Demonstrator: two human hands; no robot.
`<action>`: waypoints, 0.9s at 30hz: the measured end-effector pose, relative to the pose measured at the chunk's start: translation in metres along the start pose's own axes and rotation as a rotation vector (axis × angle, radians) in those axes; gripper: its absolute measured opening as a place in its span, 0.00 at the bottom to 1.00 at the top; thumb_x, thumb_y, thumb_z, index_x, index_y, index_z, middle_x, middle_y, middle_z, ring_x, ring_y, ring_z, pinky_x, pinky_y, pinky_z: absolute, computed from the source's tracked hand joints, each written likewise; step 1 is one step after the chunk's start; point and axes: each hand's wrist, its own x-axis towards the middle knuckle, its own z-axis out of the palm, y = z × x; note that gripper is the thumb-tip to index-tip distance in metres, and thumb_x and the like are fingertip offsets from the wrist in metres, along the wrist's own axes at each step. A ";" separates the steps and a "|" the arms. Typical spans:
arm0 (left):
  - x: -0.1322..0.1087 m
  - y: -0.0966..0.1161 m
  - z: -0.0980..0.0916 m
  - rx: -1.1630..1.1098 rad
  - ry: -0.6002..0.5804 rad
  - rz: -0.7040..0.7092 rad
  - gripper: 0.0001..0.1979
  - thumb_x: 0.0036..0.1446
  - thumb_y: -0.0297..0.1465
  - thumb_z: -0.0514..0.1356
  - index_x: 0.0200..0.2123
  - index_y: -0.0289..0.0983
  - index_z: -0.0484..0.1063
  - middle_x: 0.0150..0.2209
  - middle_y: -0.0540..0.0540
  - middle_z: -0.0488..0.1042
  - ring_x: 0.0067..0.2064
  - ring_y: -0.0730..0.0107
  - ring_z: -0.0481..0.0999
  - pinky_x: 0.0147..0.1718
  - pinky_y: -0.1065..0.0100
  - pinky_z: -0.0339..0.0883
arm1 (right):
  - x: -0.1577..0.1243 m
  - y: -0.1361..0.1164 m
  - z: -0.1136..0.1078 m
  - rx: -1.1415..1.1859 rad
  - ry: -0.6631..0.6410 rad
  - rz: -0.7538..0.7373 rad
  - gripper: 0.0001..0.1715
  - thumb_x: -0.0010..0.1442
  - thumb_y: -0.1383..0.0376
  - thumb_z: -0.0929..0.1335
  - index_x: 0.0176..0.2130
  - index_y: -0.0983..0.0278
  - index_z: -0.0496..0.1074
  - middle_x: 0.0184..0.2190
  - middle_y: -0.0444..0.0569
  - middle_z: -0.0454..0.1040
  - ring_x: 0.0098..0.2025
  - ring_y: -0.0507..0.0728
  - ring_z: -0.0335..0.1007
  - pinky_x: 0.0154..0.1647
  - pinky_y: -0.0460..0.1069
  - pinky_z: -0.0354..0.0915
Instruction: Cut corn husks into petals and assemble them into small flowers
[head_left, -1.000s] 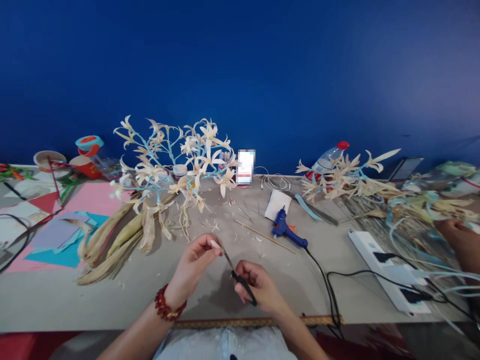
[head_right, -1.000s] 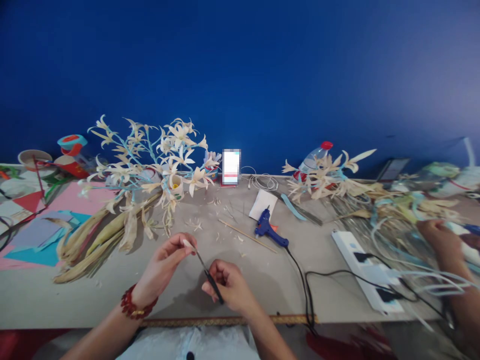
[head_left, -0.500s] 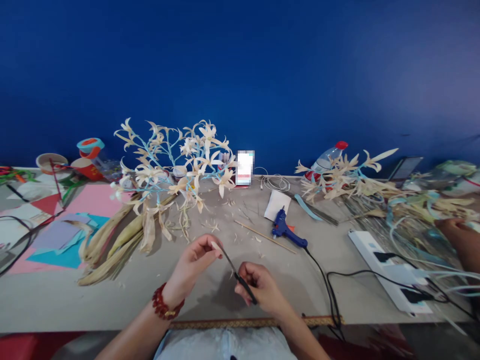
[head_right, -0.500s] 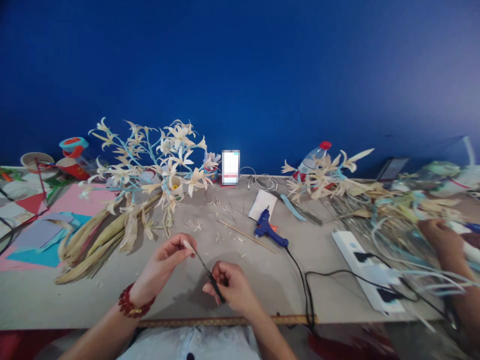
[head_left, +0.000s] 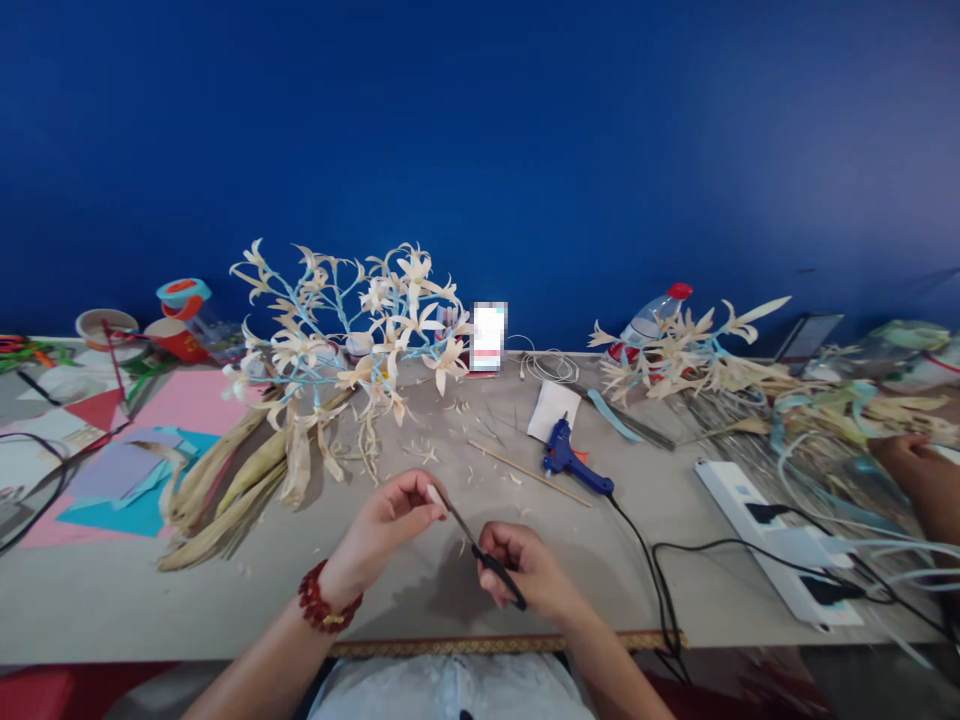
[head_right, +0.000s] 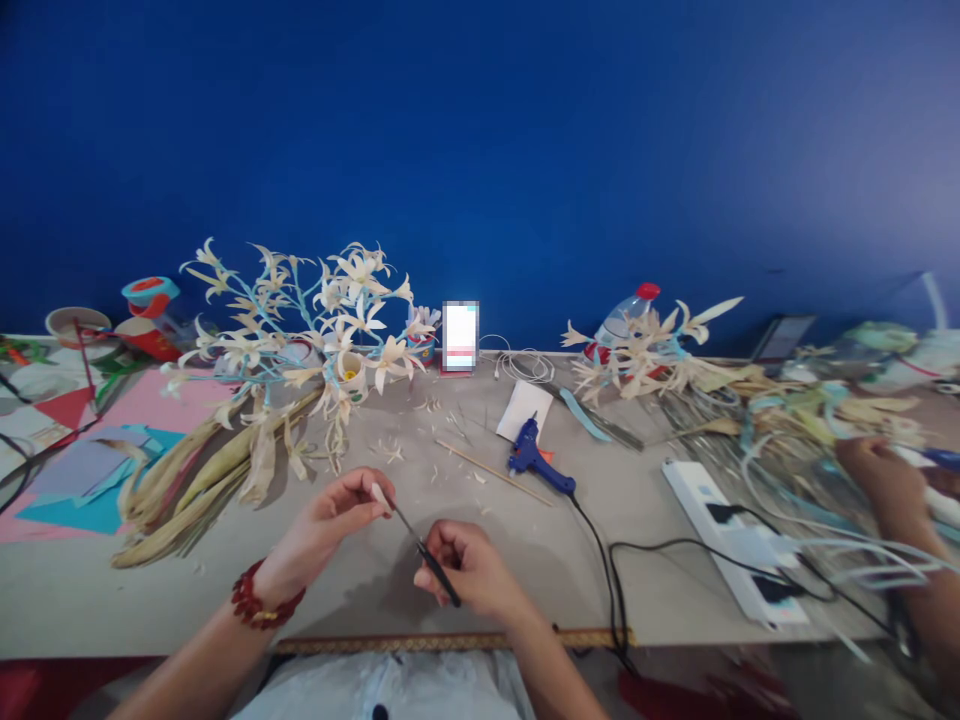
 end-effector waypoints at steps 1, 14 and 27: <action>0.000 0.000 0.000 0.008 -0.004 0.003 0.07 0.53 0.32 0.64 0.29 0.35 0.70 0.33 0.48 0.71 0.34 0.71 0.69 0.36 0.71 0.62 | 0.000 0.000 -0.001 -0.003 -0.006 -0.002 0.31 0.39 0.44 0.76 0.25 0.62 0.61 0.17 0.37 0.66 0.15 0.46 0.56 0.17 0.42 0.50; 0.004 -0.002 -0.009 0.278 -0.085 -0.038 0.08 0.54 0.32 0.63 0.28 0.36 0.67 0.30 0.48 0.74 0.33 0.70 0.70 0.35 0.69 0.62 | 0.002 -0.002 -0.001 -0.015 -0.023 0.042 0.32 0.38 0.45 0.76 0.25 0.62 0.60 0.16 0.36 0.65 0.15 0.45 0.55 0.17 0.42 0.50; 0.005 0.013 -0.013 0.484 -0.094 -0.029 0.08 0.55 0.33 0.61 0.28 0.35 0.72 0.29 0.47 0.77 0.33 0.70 0.73 0.36 0.70 0.64 | -0.004 -0.007 -0.007 -0.040 -0.039 0.092 0.33 0.37 0.43 0.76 0.25 0.62 0.59 0.17 0.36 0.64 0.15 0.45 0.54 0.16 0.42 0.48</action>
